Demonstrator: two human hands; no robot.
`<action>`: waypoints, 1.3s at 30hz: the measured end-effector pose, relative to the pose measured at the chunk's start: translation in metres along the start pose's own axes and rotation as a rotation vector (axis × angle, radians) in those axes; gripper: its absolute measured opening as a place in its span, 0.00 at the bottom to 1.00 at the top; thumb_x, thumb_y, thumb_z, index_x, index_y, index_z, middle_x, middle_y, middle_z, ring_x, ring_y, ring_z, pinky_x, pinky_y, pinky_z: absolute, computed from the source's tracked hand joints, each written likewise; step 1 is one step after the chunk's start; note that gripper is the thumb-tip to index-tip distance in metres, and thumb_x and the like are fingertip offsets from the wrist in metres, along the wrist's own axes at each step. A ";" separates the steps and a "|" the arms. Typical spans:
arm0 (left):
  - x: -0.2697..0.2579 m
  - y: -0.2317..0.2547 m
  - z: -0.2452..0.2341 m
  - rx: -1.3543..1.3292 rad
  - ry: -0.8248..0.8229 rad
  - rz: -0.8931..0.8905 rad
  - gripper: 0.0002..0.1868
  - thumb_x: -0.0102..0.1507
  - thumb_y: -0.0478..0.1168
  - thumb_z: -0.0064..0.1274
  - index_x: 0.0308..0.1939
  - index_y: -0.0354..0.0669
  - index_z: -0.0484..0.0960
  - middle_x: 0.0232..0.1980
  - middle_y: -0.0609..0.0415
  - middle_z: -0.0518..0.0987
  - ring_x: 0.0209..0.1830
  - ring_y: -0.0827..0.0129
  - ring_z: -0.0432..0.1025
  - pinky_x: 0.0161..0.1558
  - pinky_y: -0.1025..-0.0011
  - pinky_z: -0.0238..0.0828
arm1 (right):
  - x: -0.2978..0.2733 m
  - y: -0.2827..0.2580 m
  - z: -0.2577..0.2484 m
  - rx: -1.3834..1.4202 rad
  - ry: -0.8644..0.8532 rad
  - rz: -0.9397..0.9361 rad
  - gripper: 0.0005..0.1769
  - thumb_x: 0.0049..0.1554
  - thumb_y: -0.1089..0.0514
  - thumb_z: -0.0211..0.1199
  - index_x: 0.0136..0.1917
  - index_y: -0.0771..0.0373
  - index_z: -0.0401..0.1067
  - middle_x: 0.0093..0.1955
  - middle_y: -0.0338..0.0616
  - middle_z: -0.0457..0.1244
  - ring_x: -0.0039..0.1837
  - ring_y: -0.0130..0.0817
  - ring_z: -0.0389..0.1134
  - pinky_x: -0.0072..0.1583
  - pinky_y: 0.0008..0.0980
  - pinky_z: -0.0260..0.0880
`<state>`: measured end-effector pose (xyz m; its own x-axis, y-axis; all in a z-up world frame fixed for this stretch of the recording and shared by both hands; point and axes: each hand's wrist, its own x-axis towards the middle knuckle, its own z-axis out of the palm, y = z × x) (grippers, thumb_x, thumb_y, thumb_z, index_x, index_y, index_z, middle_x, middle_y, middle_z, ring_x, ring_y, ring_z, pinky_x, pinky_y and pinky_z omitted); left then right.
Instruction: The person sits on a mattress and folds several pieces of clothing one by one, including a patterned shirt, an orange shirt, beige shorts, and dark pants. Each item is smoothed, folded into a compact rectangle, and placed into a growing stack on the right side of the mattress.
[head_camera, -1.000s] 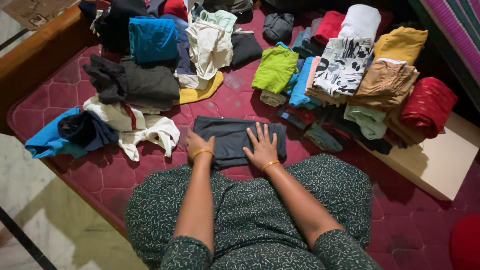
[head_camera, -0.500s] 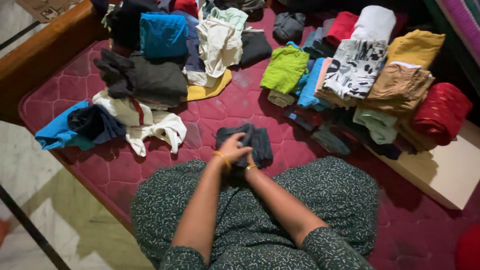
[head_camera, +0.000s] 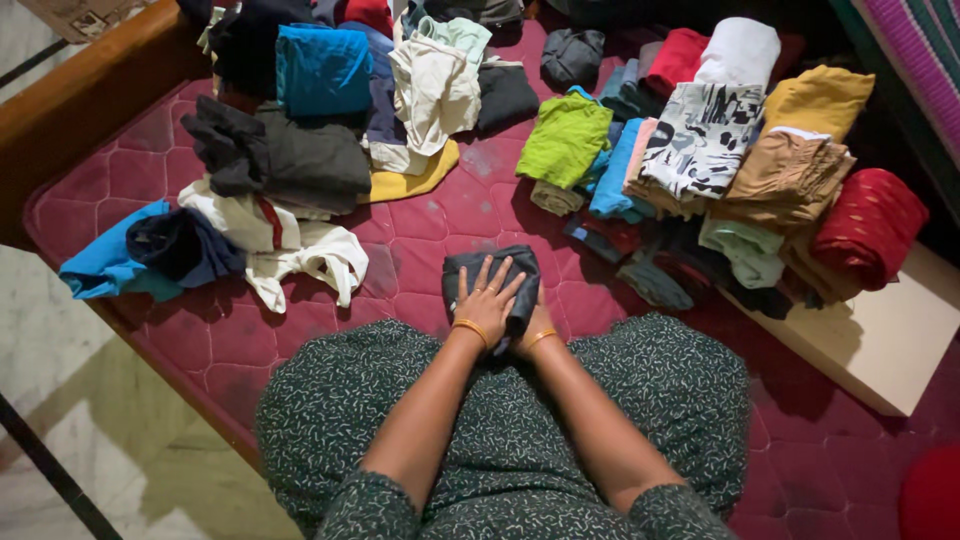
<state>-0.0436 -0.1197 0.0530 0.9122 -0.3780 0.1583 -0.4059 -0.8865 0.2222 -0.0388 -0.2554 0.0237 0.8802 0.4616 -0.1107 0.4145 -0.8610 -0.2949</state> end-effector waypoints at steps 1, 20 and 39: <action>-0.001 -0.001 0.002 0.077 -0.012 0.007 0.37 0.63 0.49 0.50 0.77 0.70 0.60 0.84 0.61 0.45 0.84 0.56 0.36 0.73 0.36 0.24 | -0.007 0.008 -0.007 -0.005 -0.039 0.004 0.31 0.50 0.51 0.61 0.67 0.57 0.69 0.79 0.48 0.53 0.80 0.45 0.49 0.73 0.66 0.43; 0.004 -0.019 0.018 0.073 0.280 -0.730 0.45 0.51 0.55 0.64 0.73 0.54 0.70 0.79 0.43 0.57 0.76 0.39 0.52 0.69 0.40 0.47 | -0.014 -0.002 -0.038 0.061 0.071 0.186 0.48 0.60 0.30 0.54 0.84 0.46 0.42 0.88 0.37 0.35 0.86 0.39 0.33 0.77 0.68 0.32; 0.014 -0.096 0.034 -1.474 -0.229 -1.190 0.31 0.58 0.58 0.56 0.46 0.29 0.83 0.39 0.43 0.83 0.37 0.52 0.78 0.40 0.55 0.76 | -0.045 -0.046 -0.053 0.217 0.271 -0.107 0.53 0.40 0.58 0.67 0.78 0.61 0.54 0.80 0.62 0.49 0.79 0.58 0.46 0.75 0.53 0.47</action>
<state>0.0095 -0.0493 0.0010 0.6541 0.0358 -0.7556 0.7402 0.1751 0.6491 -0.0858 -0.2477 0.0924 0.8758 0.4486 0.1785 0.4745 -0.7318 -0.4892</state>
